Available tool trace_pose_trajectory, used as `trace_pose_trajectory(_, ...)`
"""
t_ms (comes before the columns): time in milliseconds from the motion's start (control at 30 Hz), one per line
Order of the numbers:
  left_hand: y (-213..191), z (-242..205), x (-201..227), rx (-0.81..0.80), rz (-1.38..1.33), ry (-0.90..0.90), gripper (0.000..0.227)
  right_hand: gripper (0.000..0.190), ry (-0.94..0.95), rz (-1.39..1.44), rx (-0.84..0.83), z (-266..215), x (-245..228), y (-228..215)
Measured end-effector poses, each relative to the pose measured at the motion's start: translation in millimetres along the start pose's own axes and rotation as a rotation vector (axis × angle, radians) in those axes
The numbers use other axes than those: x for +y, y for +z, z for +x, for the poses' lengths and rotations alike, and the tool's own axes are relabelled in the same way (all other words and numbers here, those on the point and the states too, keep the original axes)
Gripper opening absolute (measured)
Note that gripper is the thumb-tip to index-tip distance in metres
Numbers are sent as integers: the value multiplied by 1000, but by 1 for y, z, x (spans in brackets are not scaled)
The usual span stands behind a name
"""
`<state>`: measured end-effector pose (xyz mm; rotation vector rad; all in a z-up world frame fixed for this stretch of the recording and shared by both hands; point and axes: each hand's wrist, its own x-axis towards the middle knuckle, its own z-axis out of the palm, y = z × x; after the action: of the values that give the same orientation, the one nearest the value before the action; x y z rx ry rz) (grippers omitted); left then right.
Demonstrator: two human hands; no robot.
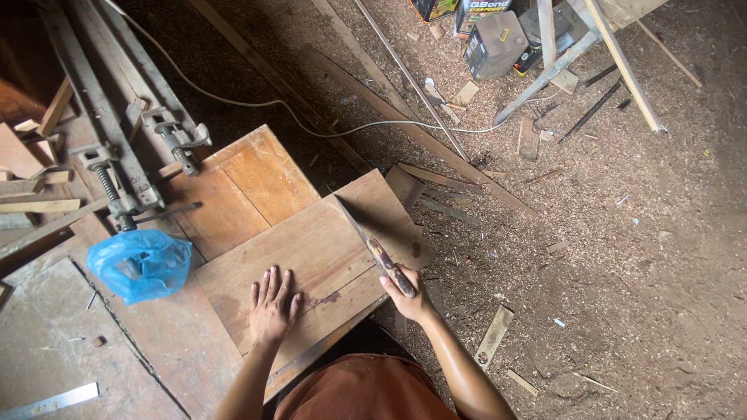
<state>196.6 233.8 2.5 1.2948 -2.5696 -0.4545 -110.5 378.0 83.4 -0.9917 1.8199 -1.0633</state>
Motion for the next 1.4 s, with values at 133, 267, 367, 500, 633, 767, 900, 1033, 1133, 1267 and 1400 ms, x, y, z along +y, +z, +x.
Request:
trace_pose_trajectory(133,4,-1,1,-30,34,-32,66,22,-61,-29,17,1,-10,5)
trace_pose_trajectory(267,15,8,21,-26,72,-27,72,23,-79,-35,33,5,-15,10)
trace_pose_trajectory(367,20,19,49,-95,17,106,78,21,-90,-23,37,5,-17,12)
trace_pose_trajectory(500,12,36,91,-253,0,232,93,21,-70,-22,34,7,-24,14)
trace_pose_trajectory(633,-11,41,109,-424,14,227,110,22,-126,-40,44,11,-27,8)
trace_pose_trajectory(767,-17,38,112,-414,17,232,111,22,-57,-63,23,9,-18,4)
trace_pose_trajectory(900,-13,39,114,-421,38,221,108,24,-92,63,-33,17,3,0)
trace_pose_trajectory(1033,-7,32,114,-380,12,185,108,18,-104,111,-66,17,5,-10)
trace_pose_trajectory(1133,-1,33,116,-304,6,144,107,17,-135,55,-74,24,-10,-27)
trace_pose_trajectory(1267,6,18,125,-186,18,17,107,13,-136,50,-106,25,-21,-38)
trace_pose_trajectory(1400,10,14,138,-193,38,-112,109,17,-178,39,-166,36,-17,-45)
